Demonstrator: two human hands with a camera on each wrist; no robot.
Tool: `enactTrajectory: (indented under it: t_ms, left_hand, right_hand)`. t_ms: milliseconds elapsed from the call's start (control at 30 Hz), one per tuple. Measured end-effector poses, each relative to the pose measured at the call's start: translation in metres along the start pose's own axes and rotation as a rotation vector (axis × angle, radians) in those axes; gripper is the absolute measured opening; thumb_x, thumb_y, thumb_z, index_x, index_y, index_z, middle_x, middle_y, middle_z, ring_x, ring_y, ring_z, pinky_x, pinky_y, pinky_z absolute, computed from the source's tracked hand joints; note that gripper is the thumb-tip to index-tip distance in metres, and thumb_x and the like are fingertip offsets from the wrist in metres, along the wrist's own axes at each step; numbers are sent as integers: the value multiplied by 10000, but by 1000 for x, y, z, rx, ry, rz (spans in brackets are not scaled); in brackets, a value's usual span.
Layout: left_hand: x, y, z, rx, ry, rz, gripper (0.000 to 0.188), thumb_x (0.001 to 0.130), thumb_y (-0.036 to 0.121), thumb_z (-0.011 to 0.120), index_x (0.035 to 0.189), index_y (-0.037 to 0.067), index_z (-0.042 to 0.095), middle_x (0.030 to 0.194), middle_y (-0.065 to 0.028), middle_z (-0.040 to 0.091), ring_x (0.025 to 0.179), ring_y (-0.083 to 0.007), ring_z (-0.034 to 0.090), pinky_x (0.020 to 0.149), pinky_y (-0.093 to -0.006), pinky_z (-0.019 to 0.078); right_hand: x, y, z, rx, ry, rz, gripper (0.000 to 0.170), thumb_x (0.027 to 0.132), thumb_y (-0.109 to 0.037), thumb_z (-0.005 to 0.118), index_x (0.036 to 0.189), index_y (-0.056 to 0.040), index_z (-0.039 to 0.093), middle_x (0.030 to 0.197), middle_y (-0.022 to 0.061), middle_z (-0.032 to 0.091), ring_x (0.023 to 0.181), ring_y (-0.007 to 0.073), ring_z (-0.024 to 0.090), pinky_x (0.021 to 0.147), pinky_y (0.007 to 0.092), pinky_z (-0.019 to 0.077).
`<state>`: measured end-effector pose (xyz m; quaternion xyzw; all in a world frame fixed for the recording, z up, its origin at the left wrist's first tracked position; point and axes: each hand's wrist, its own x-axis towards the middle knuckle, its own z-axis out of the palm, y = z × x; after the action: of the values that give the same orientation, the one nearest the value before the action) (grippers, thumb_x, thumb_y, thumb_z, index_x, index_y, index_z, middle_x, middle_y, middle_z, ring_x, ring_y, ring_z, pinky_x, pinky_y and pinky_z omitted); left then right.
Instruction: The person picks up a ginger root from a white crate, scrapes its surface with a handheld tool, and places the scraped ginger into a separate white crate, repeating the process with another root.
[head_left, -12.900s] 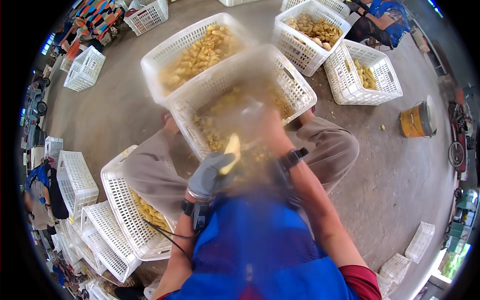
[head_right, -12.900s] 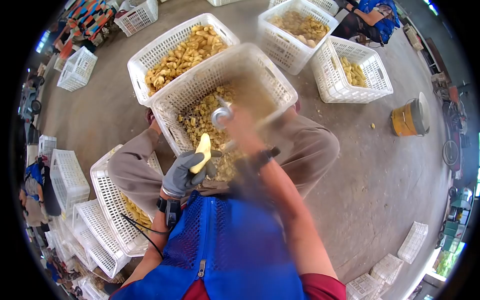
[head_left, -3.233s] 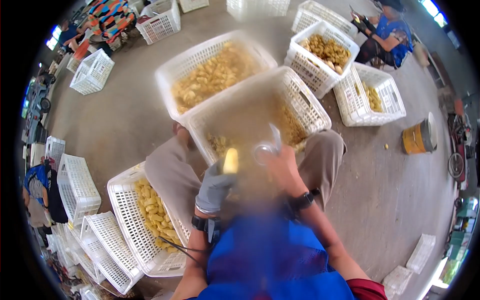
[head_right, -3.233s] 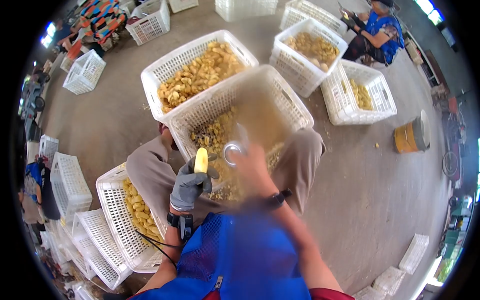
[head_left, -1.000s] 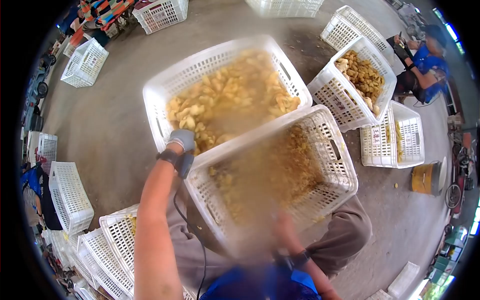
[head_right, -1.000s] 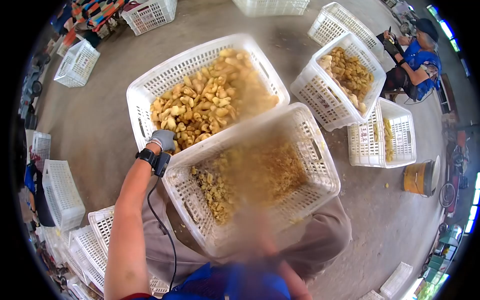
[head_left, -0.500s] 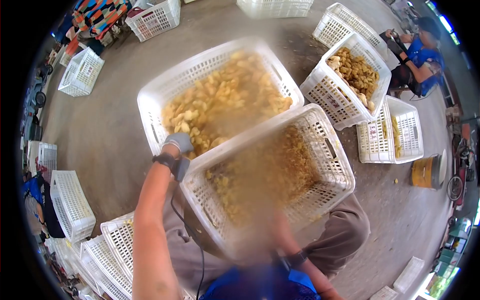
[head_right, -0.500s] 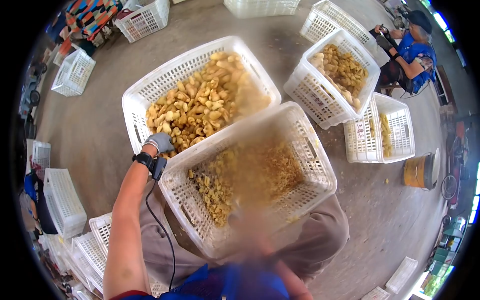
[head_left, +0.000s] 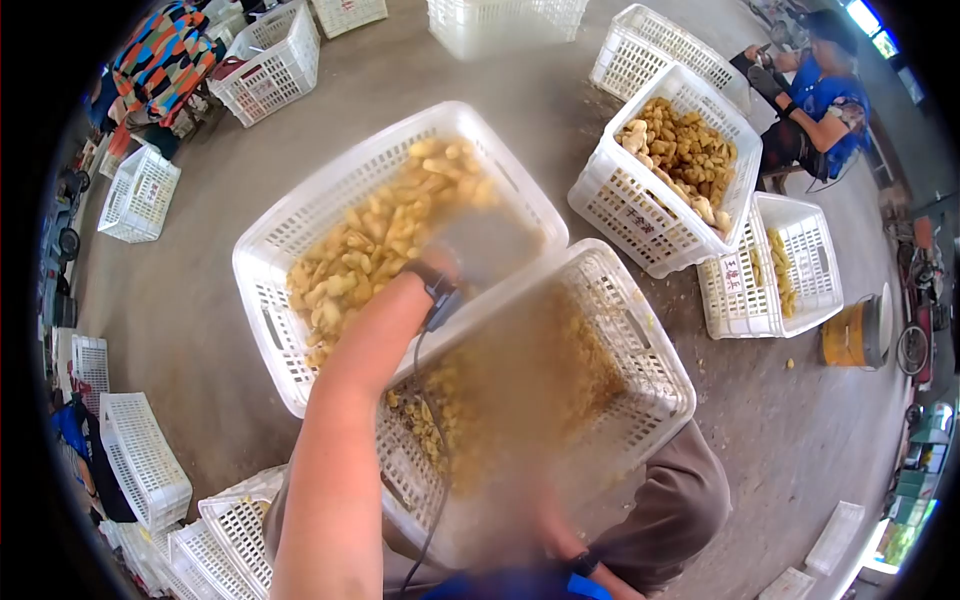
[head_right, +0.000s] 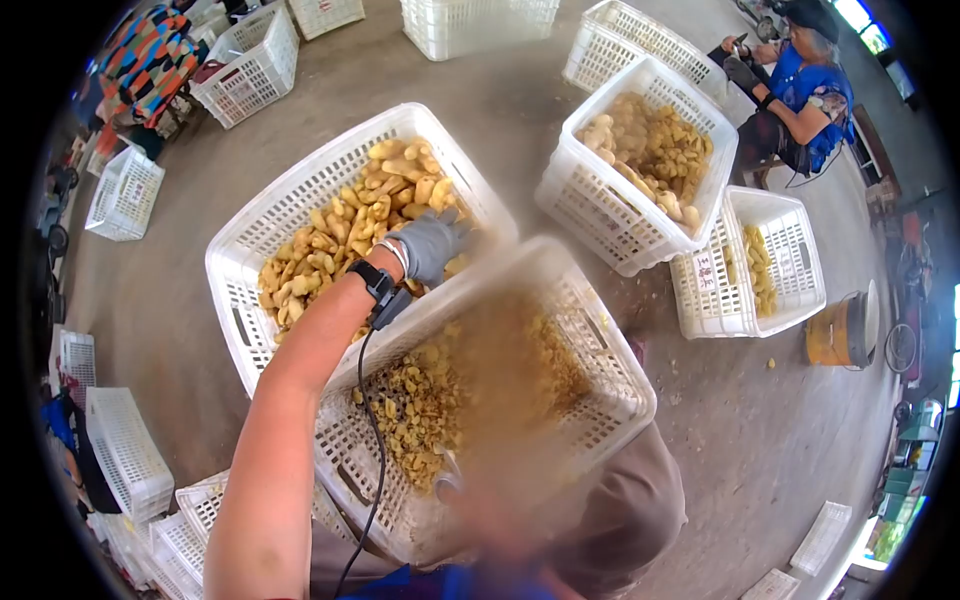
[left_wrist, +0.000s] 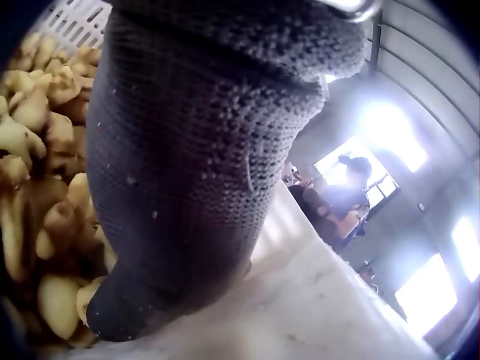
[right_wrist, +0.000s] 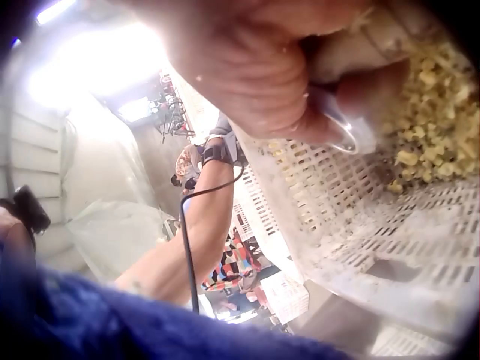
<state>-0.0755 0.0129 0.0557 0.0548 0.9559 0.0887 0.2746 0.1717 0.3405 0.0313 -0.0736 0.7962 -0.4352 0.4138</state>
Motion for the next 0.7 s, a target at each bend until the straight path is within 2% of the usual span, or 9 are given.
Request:
enactTrajectory:
  t_ms: [67,200,367,400,500,533,633,667,700]
  left_hand:
    - [6,0,-1,24,-22,58,908,733,285,801,1547,143,427,1591,-102,419,1485,-415,329,1167,-503,388]
    - [-10,2,-1,-3,34,107,858,732,320,803,1512,159,485,1561,-86,460,1510,-380,314,1187,-462,381]
    - [-17,-30,39,-254,109,150,743,787,336,785,1463,150,540,1387,-117,609,1307,-317,545,1094,-413,461]
    - [-1,-54,79,-248,196,166,677,813,293,774,1439,147,563,1305,-118,649,1223,-321,586,1047,-404,487]
    - [-25,-44,60,-252,113,26,640,803,257,784,1407,154,600,1280,-116,658,1195,-336,595,1049,-425,488]
    - [-27,-48,66,-274,169,47,596,827,249,798,1379,110,623,1257,-116,682,1137,-290,638,1003,-388,514]
    - [-40,-81,96,-786,321,-100,573,866,208,798,1389,69,611,1213,-106,704,1047,-217,666,947,-331,526]
    - [-41,-98,111,-1071,288,-198,563,894,130,786,1413,37,590,1167,-90,711,969,-145,659,866,-286,534]
    - [-56,-104,111,-1286,268,-199,584,902,61,765,1451,57,565,1177,-76,702,957,-129,662,801,-291,562]
  right_hand:
    - [4,-6,-5,15,-58,75,530,897,-389,730,1208,26,620,1101,243,651,1023,364,614,885,503,484]
    - [4,-13,-10,17,-141,148,539,945,-403,686,1276,12,598,1162,242,639,1069,355,608,918,498,479]
    - [3,-15,-17,-34,-248,248,552,1006,-421,630,1362,-5,572,1238,240,624,1127,343,600,960,492,474]
    - [2,-15,-16,-32,-255,247,555,1018,-425,619,1379,-8,566,1253,240,621,1139,340,598,968,491,472]
    - [-6,-9,-11,45,-181,149,578,1039,-443,589,1421,-12,543,1270,241,615,1166,346,589,1004,484,457]
    - [-9,-9,-8,93,-139,100,588,1043,-450,580,1433,-13,535,1271,243,613,1174,350,586,1017,482,450]
    - [-10,-25,-12,-5,-214,232,599,1035,-417,590,1462,-6,506,1317,262,588,1218,383,563,1064,482,419]
    - [-11,-24,-12,-11,-221,239,569,1026,-402,599,1428,-7,524,1276,242,596,1179,362,565,1032,472,425]
    - [-11,-22,-12,-7,-211,224,539,1017,-387,608,1394,-7,542,1235,223,603,1141,342,567,1000,462,431]
